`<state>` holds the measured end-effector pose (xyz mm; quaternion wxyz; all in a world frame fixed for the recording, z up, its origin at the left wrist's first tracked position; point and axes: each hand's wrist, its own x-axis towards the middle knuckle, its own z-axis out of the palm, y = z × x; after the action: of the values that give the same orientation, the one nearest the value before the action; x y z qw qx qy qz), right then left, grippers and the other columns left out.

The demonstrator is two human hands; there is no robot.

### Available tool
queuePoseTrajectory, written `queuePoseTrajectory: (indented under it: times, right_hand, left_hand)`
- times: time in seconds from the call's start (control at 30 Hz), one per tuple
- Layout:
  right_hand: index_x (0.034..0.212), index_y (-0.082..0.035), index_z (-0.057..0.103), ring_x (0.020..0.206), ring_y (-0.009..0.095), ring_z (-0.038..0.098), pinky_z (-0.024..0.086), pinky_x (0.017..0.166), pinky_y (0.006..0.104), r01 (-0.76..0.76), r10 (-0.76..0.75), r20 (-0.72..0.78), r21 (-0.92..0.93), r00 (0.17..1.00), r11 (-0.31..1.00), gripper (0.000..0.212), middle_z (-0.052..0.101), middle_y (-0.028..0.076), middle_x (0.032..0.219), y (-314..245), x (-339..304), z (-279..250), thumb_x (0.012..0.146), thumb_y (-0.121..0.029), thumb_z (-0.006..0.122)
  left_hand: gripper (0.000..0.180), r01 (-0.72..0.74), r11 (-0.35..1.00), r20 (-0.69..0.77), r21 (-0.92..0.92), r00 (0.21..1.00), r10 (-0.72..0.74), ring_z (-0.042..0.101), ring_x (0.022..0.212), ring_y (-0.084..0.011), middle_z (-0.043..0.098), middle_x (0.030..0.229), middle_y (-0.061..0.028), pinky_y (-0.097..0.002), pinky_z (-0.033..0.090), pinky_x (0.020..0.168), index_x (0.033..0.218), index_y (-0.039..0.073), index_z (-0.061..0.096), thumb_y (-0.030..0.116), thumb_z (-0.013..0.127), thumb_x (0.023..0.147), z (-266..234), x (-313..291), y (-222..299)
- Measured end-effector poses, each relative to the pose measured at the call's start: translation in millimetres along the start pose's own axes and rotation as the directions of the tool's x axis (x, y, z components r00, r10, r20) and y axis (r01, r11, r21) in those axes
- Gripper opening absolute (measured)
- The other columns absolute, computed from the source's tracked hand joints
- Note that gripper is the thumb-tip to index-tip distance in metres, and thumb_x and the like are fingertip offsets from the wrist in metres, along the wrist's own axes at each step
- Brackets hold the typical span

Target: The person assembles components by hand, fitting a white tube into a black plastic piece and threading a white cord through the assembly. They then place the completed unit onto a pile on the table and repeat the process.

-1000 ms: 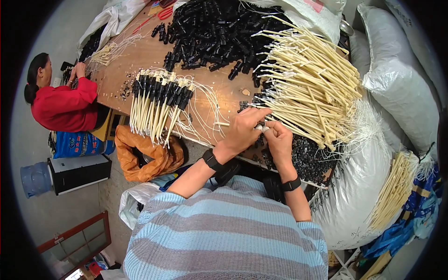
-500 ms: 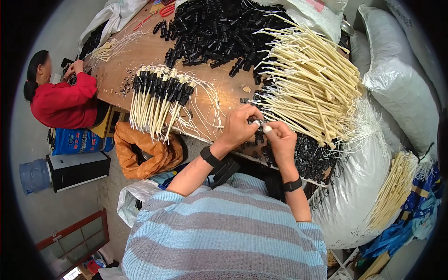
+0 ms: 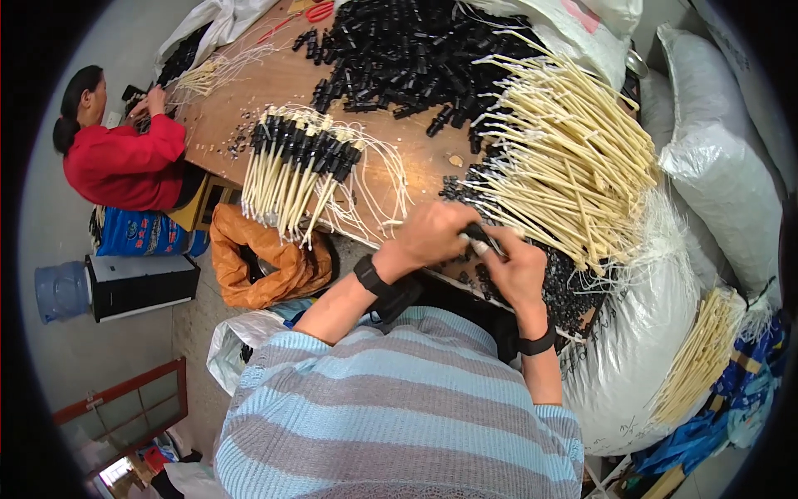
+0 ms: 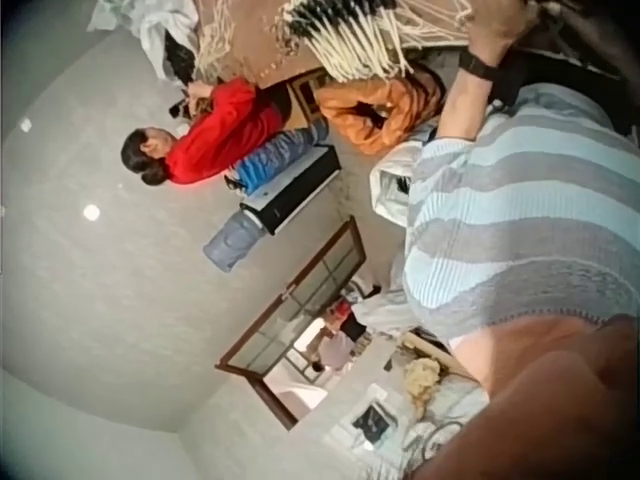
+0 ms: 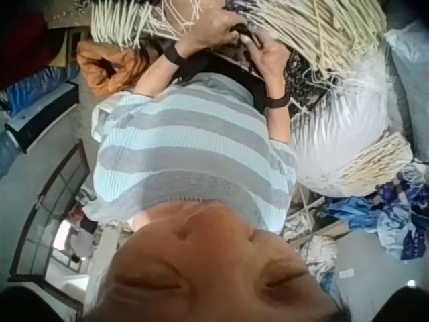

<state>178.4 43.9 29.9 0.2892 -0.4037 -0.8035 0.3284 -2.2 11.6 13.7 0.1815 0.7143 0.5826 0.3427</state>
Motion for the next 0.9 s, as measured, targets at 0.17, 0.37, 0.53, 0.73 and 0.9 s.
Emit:
queuePoseTrajectory:
  times: [0.17, 0.37, 0.53, 0.73, 0.9]
  right_hand:
    - [0.084, -0.005, 0.054, 0.049, 0.001, 0.033, 0.028, 0.045, 0.022, -0.4, 0.359, 0.178, 0.446, 0.916, 0.8, 0.018, 0.039, -0.007, 0.053, 5.6, 5.8, 15.1, 0.078, -0.002, 0.071]
    - [0.096, 0.0, 0.066, 0.071, 0.017, 0.058, 0.045, 0.059, 0.027, 0.257, -0.275, -0.201, -0.11, 0.94, 0.96, 0.017, 0.065, 0.011, 0.091, -13.5, 16.8, 18.9, 0.081, -0.005, 0.071]
    - [0.092, 0.0, 0.067, 0.074, 0.023, 0.064, 0.049, 0.06, 0.0273, 0.084, -0.077, -0.28, 0.013, 0.957, 0.996, 0.01, 0.067, 0.014, 0.097, -12.8, 21.5, 6.6, 0.082, -0.004, 0.068]
    - [0.1, -0.005, 0.066, 0.088, 0.028, 0.063, 0.046, 0.073, 0.0368, 0.248, -0.229, 0.135, -0.153, 0.964, 0.957, 0.024, 0.064, 0.009, 0.107, -20.4, 5.4, 35.1, 0.077, -0.013, 0.07]
    - [0.093, -0.004, 0.069, 0.07, 0.031, 0.063, 0.05, 0.064, 0.035, 0.077, -0.081, -0.007, -0.217, 0.997, 0.973, 0.014, 0.066, 0.013, 0.083, 4.7, 7.1, 13.7, 0.081, -0.011, 0.069]
  left_hand:
    - [0.022, -0.083, 0.975, -0.015, 0.208, 0.996, 0.088, 0.062, 0.066, -0.0298, 0.058, 0.07, -0.0071, -0.0406, 0.048, 0.056, 0.087, 0.009, 0.064, 0.004, 0.064, 0.066, -8.1, -1.0, 9.4]
    - [0.019, 0.05, 0.985, -0.275, 0.166, 0.961, -0.002, 0.061, 0.075, -0.0278, 0.061, 0.074, -0.0072, -0.0395, 0.046, 0.067, 0.084, 0.009, 0.064, 0.005, 0.063, 0.066, -38.3, -13.3, -15.4]
    - [0.014, 0.31, 0.815, -0.535, 0.49, 0.845, 0.0, 0.057, 0.092, -0.0254, 0.064, 0.083, -0.0039, -0.0404, 0.034, 0.09, 0.083, 0.01, 0.065, 0.01, 0.064, 0.068, -112.4, -31.9, -67.2]
    - [0.047, 0.574, 0.609, -0.704, 0.547, 0.709, -0.037, 0.052, 0.109, -0.0291, 0.062, 0.107, -0.0102, -0.0466, 0.029, 0.104, 0.111, 0.008, 0.063, 0.013, 0.069, 0.065, -143.8, -38.7, -98.9]
    - [0.036, 0.156, 0.968, -0.374, 0.196, 0.924, -0.074, 0.06, 0.103, -0.0312, 0.066, 0.108, -0.0151, -0.0391, 0.048, 0.089, 0.106, 0.004, 0.067, 0.004, 0.065, 0.071, -84.3, 5.7, -82.2]
